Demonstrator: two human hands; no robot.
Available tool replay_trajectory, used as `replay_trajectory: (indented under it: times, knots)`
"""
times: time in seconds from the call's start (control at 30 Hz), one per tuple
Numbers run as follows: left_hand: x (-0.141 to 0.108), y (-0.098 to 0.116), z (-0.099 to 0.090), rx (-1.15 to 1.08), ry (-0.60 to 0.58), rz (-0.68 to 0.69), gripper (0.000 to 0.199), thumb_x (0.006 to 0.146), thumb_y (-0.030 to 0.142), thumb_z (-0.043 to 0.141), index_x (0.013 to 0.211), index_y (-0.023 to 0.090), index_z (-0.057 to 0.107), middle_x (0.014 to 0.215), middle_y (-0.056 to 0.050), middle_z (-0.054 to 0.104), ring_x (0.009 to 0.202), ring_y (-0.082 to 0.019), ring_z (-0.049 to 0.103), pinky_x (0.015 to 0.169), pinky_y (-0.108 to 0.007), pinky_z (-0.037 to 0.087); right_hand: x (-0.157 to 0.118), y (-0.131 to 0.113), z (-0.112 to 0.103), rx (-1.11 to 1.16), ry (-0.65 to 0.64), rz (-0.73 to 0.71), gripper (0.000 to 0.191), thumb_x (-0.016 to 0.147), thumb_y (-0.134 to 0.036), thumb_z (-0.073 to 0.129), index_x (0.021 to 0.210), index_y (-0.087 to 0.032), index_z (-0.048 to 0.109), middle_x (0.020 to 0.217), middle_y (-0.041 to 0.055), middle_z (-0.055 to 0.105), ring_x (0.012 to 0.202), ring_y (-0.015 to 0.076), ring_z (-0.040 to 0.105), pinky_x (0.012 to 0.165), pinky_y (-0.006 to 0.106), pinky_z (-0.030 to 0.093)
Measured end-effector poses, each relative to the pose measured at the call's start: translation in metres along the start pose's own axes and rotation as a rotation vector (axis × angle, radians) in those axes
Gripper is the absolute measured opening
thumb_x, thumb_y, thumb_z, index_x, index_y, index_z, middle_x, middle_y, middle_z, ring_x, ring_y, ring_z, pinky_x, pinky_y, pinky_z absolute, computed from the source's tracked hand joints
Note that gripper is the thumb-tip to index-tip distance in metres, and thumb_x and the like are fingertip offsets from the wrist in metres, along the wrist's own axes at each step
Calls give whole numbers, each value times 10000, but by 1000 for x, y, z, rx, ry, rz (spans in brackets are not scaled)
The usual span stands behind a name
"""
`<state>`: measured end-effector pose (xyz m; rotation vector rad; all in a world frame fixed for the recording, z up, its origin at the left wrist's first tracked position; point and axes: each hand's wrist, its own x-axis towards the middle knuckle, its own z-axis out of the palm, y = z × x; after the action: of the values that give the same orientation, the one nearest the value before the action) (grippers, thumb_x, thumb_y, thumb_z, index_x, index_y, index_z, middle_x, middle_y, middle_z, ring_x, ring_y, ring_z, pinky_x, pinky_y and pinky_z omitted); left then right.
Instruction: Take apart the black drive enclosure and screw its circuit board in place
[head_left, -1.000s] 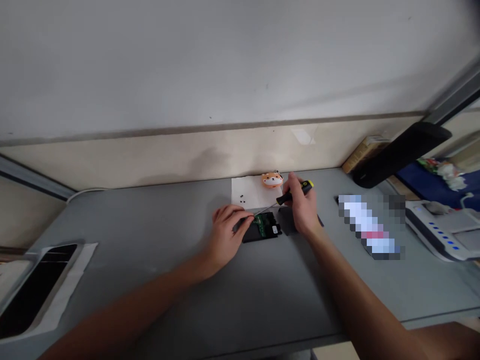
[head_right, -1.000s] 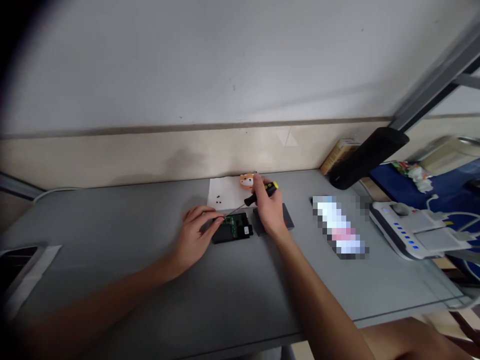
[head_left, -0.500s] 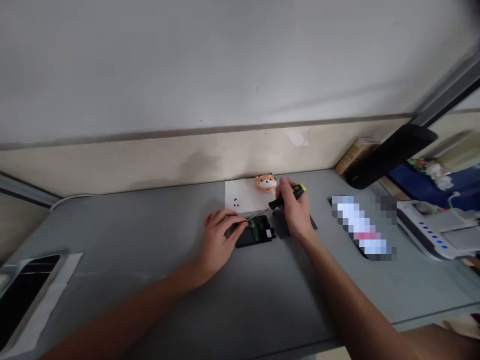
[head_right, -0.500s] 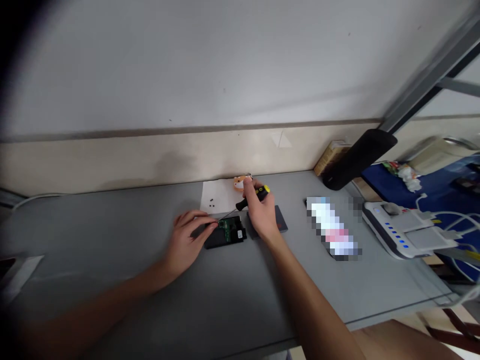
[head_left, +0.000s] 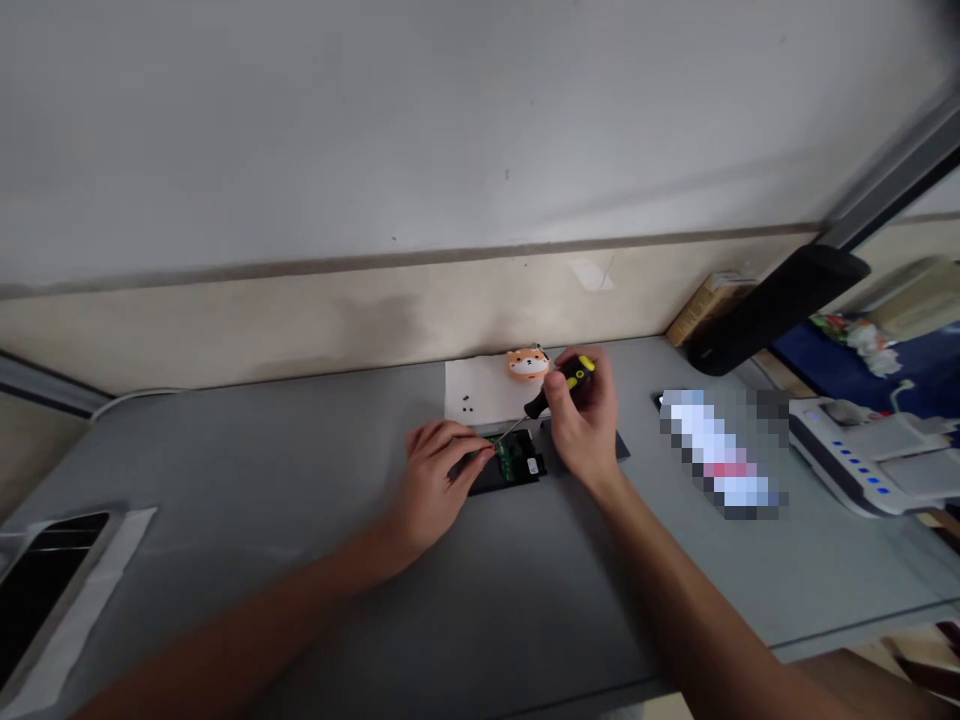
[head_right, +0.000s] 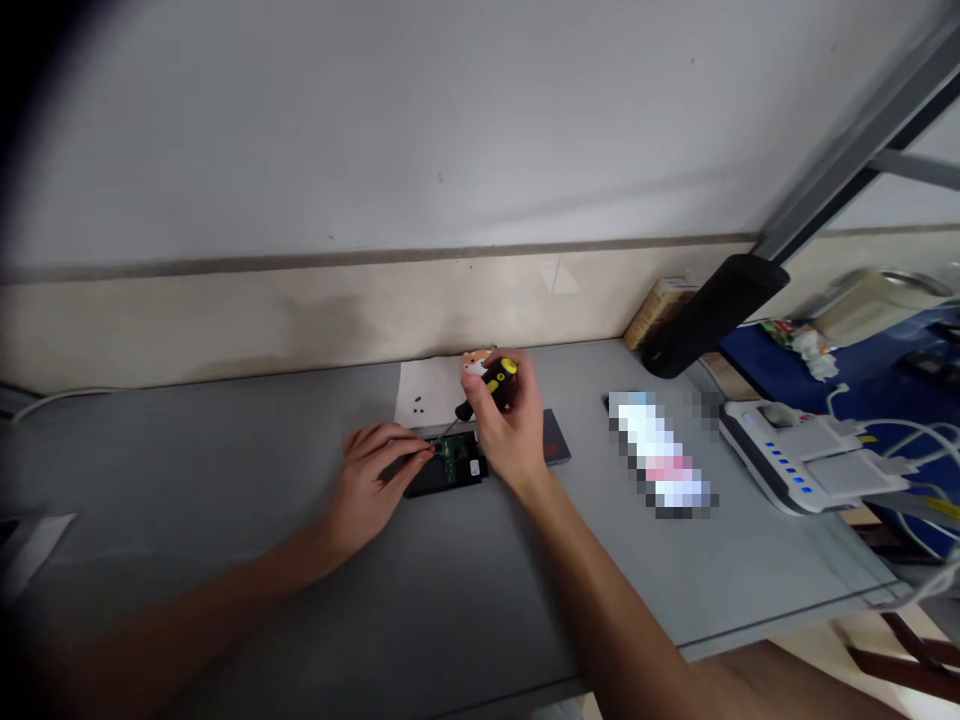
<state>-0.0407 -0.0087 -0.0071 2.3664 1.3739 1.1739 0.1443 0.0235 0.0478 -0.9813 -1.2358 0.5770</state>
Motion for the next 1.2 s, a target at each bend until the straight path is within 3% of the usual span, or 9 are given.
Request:
replay_trajectory:
  times: [0.17,0.27,0.47,0.67,0.83,1.03,1.2]
  knots:
    - [0,-2,2,-15,-31,-14,196,1025,347,610,944,291,780,884,-7,746,880,-186,673,872,-367,473,-3,-2,-2,-68,9,-27,267,949,-518,602,916,-266,520,735,-37,529,618,131,484,586,292,435]
    - [0,0,1,-11,-76,-14,151,1004,362,646,1073,302,765,994,-19,764,990,-211,685,921,-386,468,-3,-4,-3,-104,23,-42,219,952,-463,606,908,-263,530,743,-32,555,630,133,505,607,298,444]
    - [0,4,0,-1,-210,-43,506,900,397,766,1365,278,608,1301,-85,714,1245,-294,640,1051,-456,462,-1,-5,-7,-143,45,-67,167,931,-400,629,897,-260,544,743,-29,578,633,136,518,622,304,442]
    - [0,4,1,13,-304,-24,642,858,349,794,1435,277,523,1360,-99,691,1288,-305,630,1115,-481,446,1,1,-13,-222,65,-58,188,924,-436,627,901,-261,563,738,-23,588,638,143,518,630,300,431]
    - [-1,6,0,-9,-247,-8,546,883,284,723,1396,270,538,1330,-89,708,1243,-292,652,1097,-474,457,-2,3,-11,-250,11,-9,214,916,-461,642,895,-263,565,710,-32,581,610,138,501,623,291,410]
    - [-1,-2,2,-18,39,-200,277,914,139,504,1127,251,643,1098,-60,757,1057,-247,704,958,-434,527,-12,2,-3,-217,-107,51,250,893,-496,663,930,-265,575,713,-33,604,564,130,491,581,272,393]
    - [0,-9,4,-34,1,-302,243,950,162,469,1081,238,659,1054,-66,759,1008,-248,711,949,-451,546,-17,2,0,-249,-210,68,277,895,-529,660,933,-262,597,645,-48,565,506,118,446,534,260,364]
